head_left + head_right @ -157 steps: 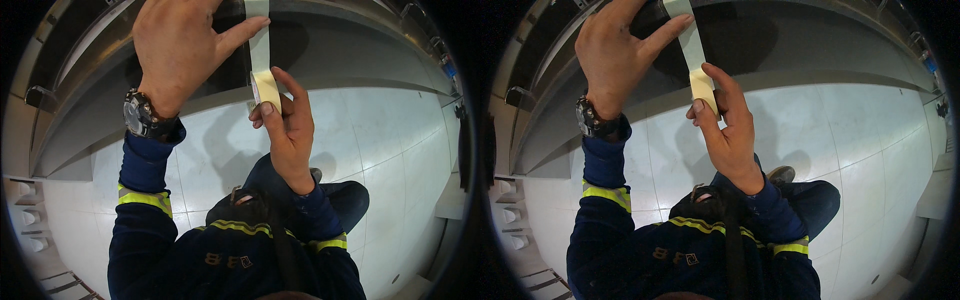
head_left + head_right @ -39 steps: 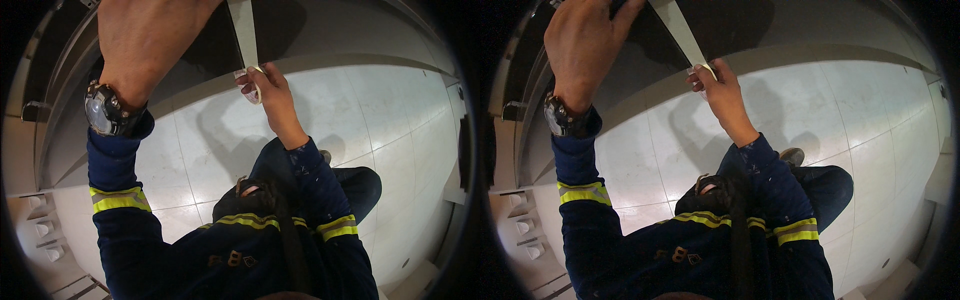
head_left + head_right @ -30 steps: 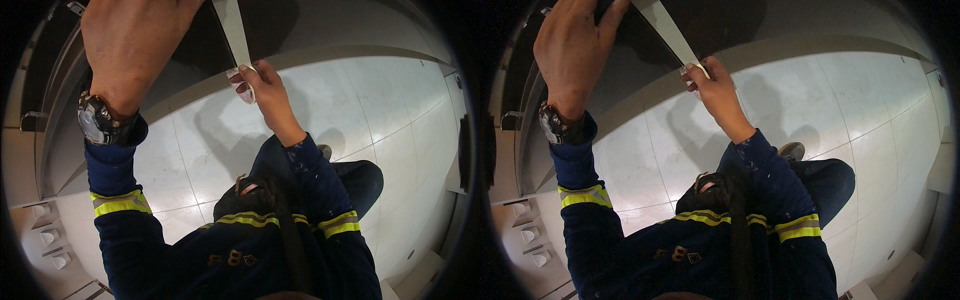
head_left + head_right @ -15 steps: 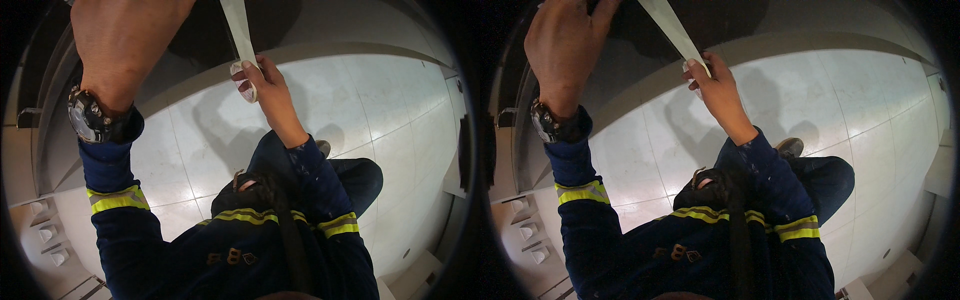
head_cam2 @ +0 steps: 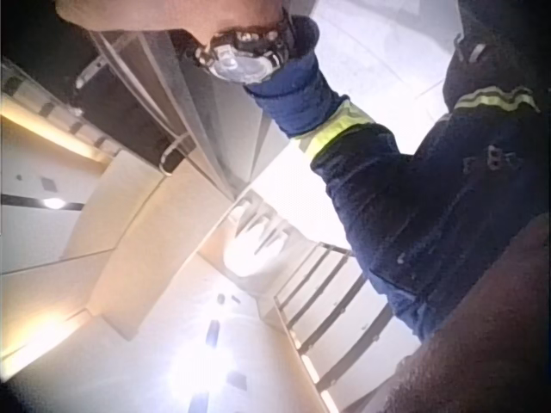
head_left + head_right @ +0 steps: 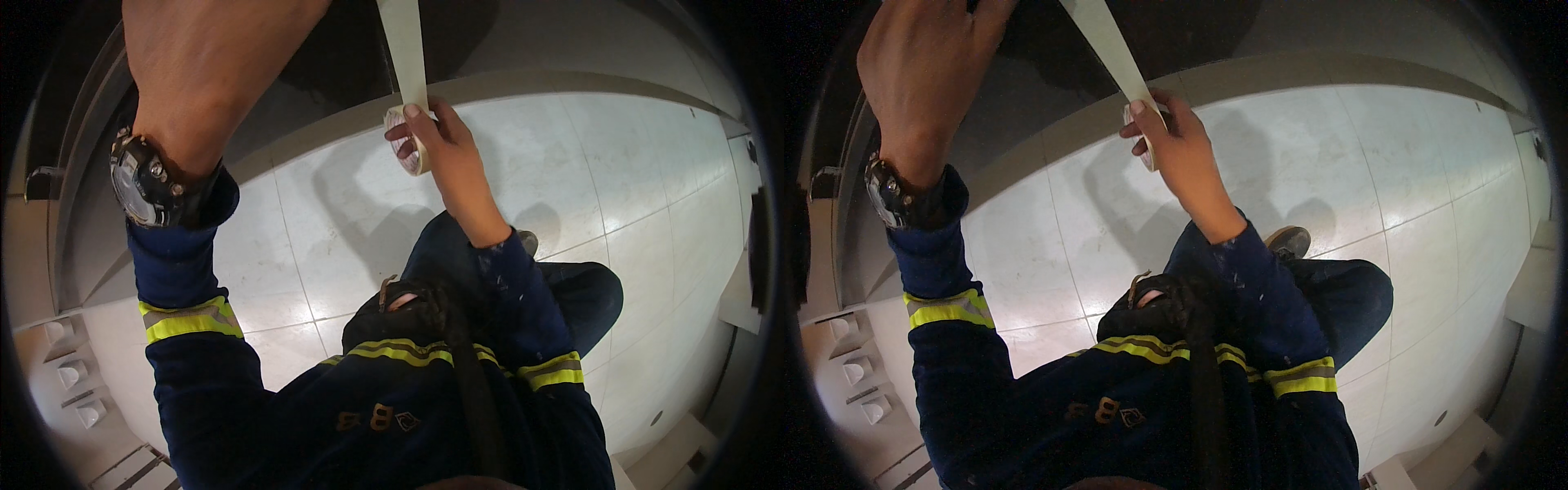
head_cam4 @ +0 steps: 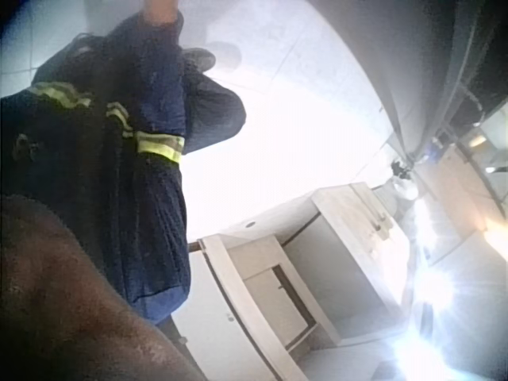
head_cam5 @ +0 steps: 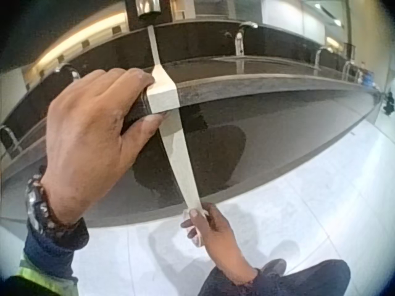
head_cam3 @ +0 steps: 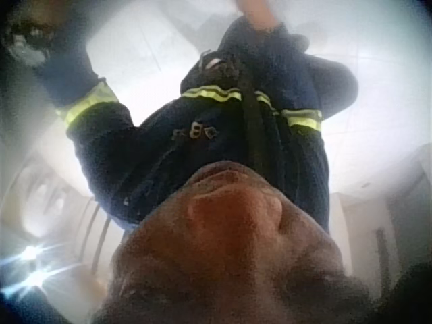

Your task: The person applies strips of masking tape along the countertop edge between sinks, smoothing each strip with their hands. They then pick up a putty knife and a small container, holding them near the taped area.

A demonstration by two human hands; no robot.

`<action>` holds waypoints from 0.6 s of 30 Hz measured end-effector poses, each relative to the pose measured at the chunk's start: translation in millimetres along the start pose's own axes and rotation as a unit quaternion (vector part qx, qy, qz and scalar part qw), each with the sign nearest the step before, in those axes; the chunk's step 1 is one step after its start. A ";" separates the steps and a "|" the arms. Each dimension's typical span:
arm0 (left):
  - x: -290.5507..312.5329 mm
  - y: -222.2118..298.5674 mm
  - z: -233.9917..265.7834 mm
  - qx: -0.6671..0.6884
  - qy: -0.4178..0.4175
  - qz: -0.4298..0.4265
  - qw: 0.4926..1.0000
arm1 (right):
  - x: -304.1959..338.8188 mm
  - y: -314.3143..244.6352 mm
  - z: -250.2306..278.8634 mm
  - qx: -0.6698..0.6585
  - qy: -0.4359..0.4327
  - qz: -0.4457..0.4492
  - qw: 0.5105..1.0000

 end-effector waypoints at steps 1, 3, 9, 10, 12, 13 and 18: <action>-0.5 -0.8 1.1 0.000 0.003 -0.003 1.000 | -4.3 -2.3 -1.5 0.008 -0.003 0.002 1.000; 8.1 -9.3 -6.7 0.009 0.040 -0.026 0.999 | -10.5 -6.1 -2.6 0.024 -0.010 0.006 1.000; 12.1 -15.1 -9.8 0.029 0.037 -0.044 0.998 | -13.4 -5.7 -4.0 0.031 -0.018 0.002 0.999; 10.4 -13.1 -9.5 0.024 0.031 -0.044 0.998 | -13.5 -5.4 -3.5 0.028 -0.019 0.002 0.999; 3.8 -4.8 -5.0 -0.002 -0.008 -0.032 0.999 | -13.5 -4.8 -2.1 0.023 -0.021 0.003 1.000; 3.6 -3.8 -3.8 -0.011 -0.010 -0.035 0.999 | -12.8 -5.3 -2.4 0.021 -0.017 0.001 1.000; 8.6 -5.8 -9.9 -0.045 0.003 -0.043 0.998 | -7.2 -7.2 -1.4 0.021 -0.007 -0.013 1.000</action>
Point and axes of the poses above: each hand's wrist, its own x-axis away from the middle knuckle, its own z-axis out of the back of the hand, y = z × x, the point moved 8 cm from there along -x, towards the middle knuckle, and after that the axes turned 14 degrees about -z, right-handed, at the moved point
